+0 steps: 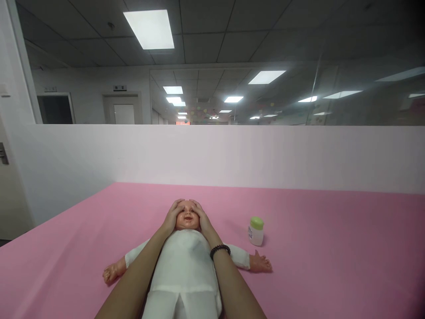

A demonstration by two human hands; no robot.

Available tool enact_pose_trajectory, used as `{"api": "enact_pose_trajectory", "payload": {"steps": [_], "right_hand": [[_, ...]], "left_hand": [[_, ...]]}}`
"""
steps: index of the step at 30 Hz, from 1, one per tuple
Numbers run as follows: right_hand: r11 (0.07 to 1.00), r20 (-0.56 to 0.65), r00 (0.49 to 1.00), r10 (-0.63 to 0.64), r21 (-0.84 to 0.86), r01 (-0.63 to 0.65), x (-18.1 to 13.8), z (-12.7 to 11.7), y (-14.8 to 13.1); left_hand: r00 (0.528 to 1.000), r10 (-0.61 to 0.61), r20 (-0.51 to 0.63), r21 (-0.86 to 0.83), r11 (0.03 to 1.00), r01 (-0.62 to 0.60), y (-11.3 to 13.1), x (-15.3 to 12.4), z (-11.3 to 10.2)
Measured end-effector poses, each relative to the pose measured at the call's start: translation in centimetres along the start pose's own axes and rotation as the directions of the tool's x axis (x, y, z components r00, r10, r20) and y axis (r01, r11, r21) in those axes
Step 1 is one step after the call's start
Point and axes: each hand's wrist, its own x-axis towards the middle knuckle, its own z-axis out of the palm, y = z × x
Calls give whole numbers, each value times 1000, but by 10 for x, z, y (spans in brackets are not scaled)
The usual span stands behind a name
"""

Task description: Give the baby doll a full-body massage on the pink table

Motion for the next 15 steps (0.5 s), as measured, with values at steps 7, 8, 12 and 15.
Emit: {"api": "enact_pose_trajectory", "payload": {"steps": [7, 8, 12, 15], "right_hand": [[998, -27, 999, 31, 57, -30, -3, 6, -5], [998, -32, 999, 34, 62, -32, -3, 7, -6], [997, -60, 997, 37, 70, -33, -3, 8, -8], [998, -70, 997, 31, 61, -27, -1, 7, -5]], "left_hand": [[1000, 5, -14, -54, 999, -6, 1, 1, 2], [1000, 7, -18, -62, 998, -8, 1, 1, 2], [999, 16, -36, -94, 995, -19, 0, 1, 4], [999, 24, -33, -107, 994, -28, -1, 1, 5]]}}
